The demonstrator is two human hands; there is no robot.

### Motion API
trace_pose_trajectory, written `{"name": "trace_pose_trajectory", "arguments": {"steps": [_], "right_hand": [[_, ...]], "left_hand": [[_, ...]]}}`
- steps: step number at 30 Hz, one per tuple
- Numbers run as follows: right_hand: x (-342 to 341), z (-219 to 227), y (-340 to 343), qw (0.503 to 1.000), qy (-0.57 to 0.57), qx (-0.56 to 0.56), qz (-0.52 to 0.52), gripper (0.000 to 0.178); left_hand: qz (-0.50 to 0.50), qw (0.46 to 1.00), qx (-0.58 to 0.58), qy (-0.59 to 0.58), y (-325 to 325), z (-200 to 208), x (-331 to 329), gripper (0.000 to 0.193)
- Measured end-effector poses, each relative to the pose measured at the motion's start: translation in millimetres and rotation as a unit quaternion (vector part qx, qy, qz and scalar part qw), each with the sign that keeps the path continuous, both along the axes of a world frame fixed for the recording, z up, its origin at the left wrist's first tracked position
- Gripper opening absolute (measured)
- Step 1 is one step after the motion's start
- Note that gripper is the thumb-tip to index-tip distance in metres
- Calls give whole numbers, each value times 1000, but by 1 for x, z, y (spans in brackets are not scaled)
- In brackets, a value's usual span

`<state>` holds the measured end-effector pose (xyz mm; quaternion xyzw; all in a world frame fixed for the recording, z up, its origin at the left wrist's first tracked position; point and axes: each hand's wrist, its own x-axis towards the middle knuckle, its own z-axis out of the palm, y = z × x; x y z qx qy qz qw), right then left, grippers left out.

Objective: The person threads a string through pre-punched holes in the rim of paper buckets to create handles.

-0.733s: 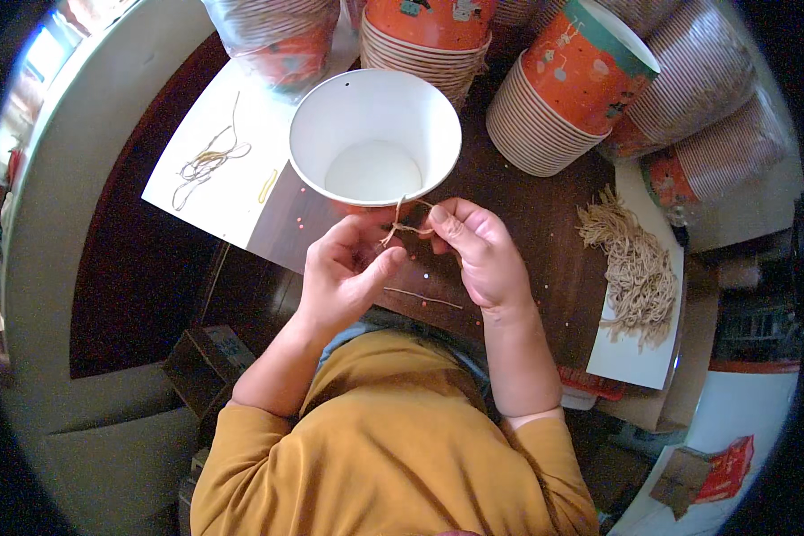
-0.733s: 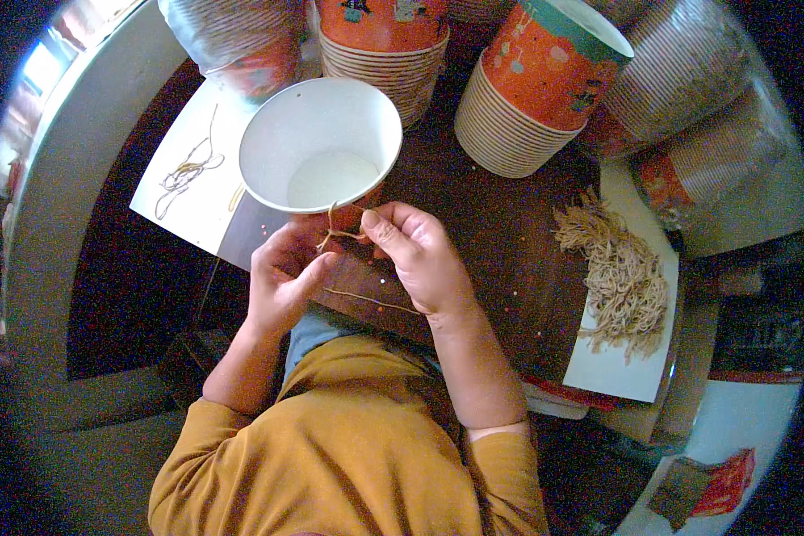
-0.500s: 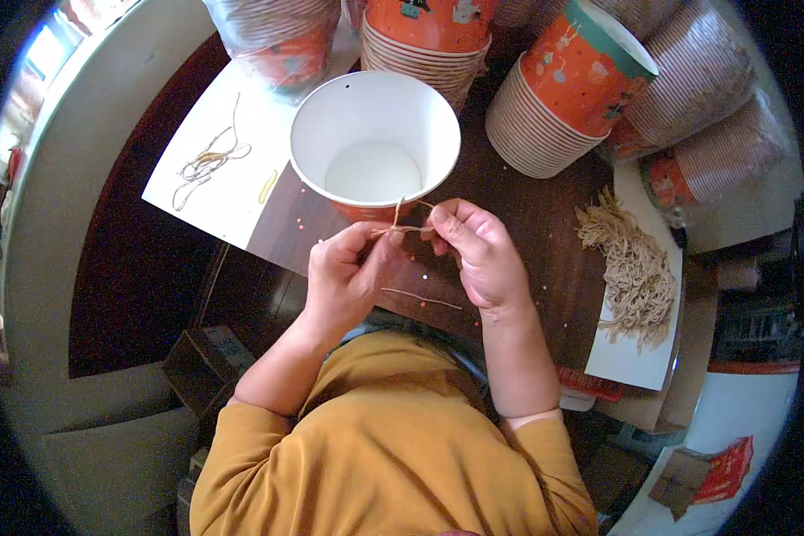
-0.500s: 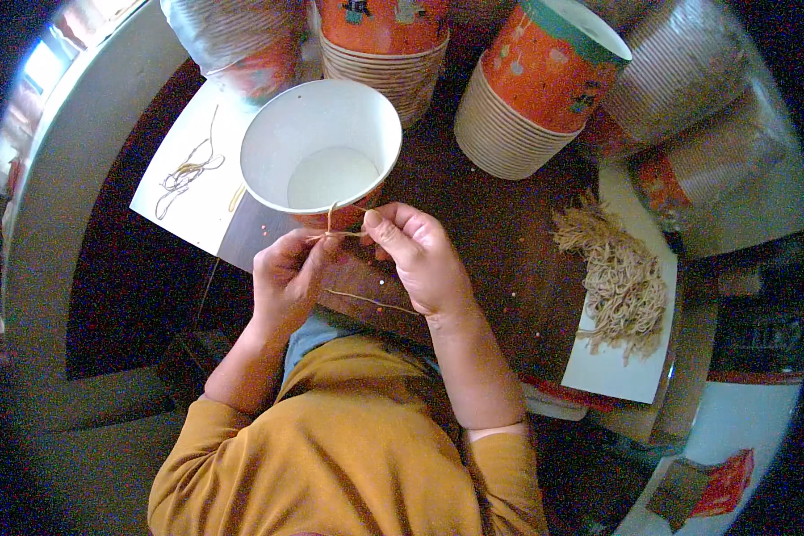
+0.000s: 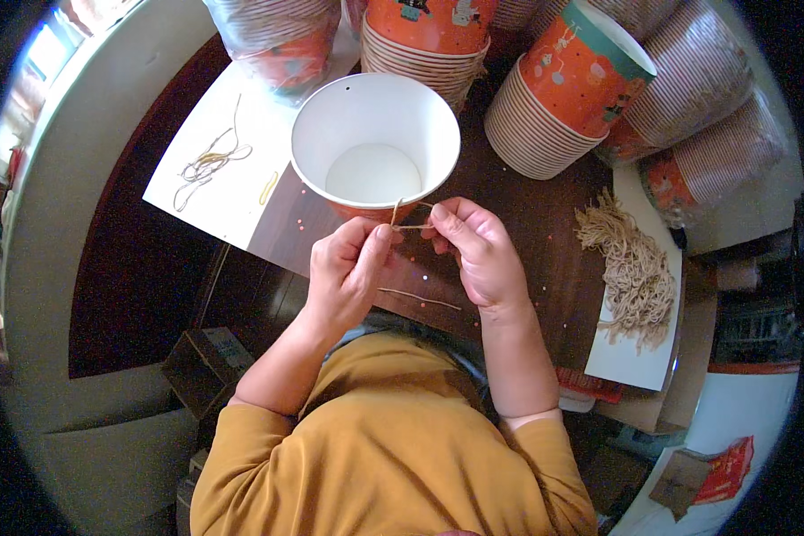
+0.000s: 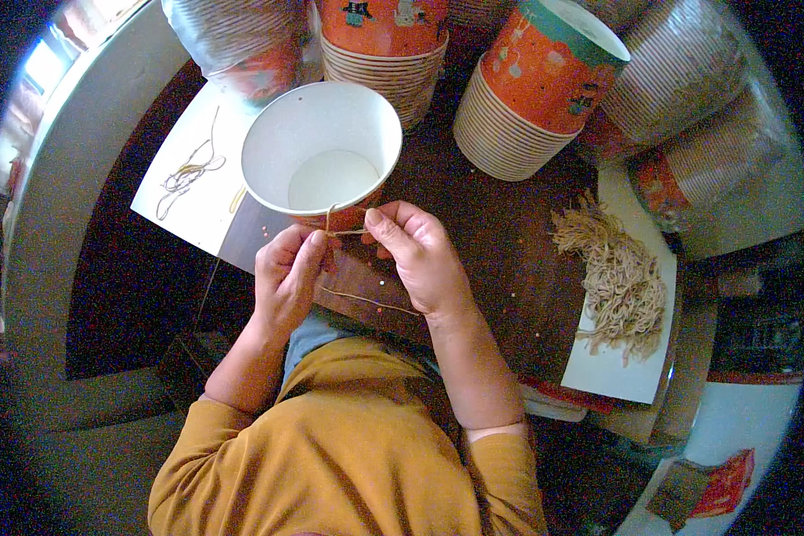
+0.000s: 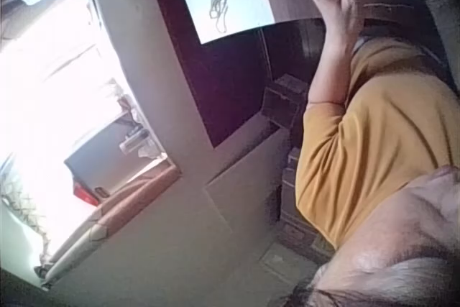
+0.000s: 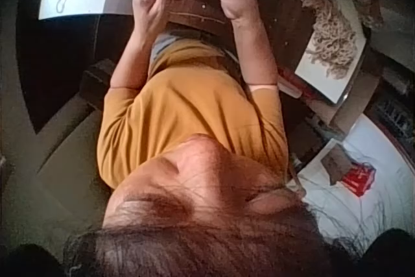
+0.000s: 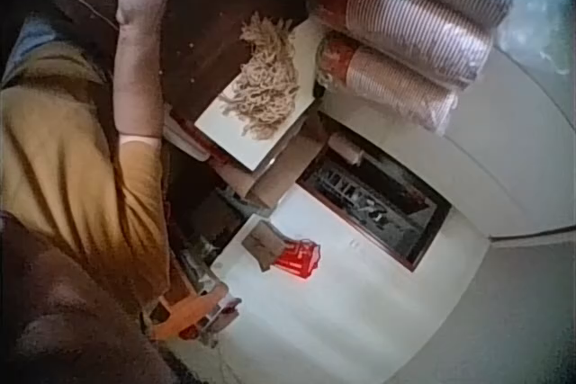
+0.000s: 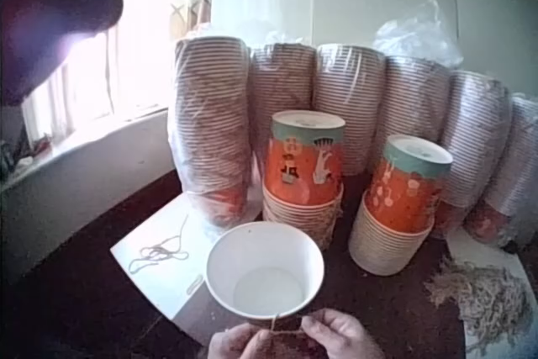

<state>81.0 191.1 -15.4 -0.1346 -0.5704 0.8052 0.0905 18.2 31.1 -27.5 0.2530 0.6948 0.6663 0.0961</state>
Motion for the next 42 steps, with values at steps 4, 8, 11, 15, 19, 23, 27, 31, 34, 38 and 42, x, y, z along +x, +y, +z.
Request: {"name": "trace_pose_trajectory", "arguments": {"steps": [4,8,11,15,19,23,27,31,34,38,42], "right_hand": [[-1,-4,3,1000,-18,-1,-12,17],[-2,-5,1,999,-3,-10,-50,25],[-5,-6,1,999,-7,0,-52,25],[-8,-14,4,998,6,26,-57,24],[-6,-12,8,984,-20,165,-68,19],[10,12,-11,828,72,515,-209,18],[16,22,-13,691,244,671,-116,33],[12,23,-19,644,315,694,-69,29],[4,15,-17,662,333,664,-101,25],[-11,-2,-1,695,317,615,-197,20],[-12,-2,10,741,303,564,-202,23]], "left_hand": [[2,1000,12,0,0,-4,-1,17],[2,998,56,-37,-1,0,1,12],[5,999,40,-23,-2,1,-1,12],[20,999,9,33,-2,2,0,13],[-17,1000,24,-9,-3,6,3,15],[-124,984,41,-124,-21,13,4,24],[-149,988,-21,-35,-39,23,18,18],[-159,985,-41,50,-42,42,27,12],[-195,968,-31,156,-44,52,26,7],[-324,928,53,174,-40,64,33,5],[-372,909,87,165,-31,56,38,7]]}}
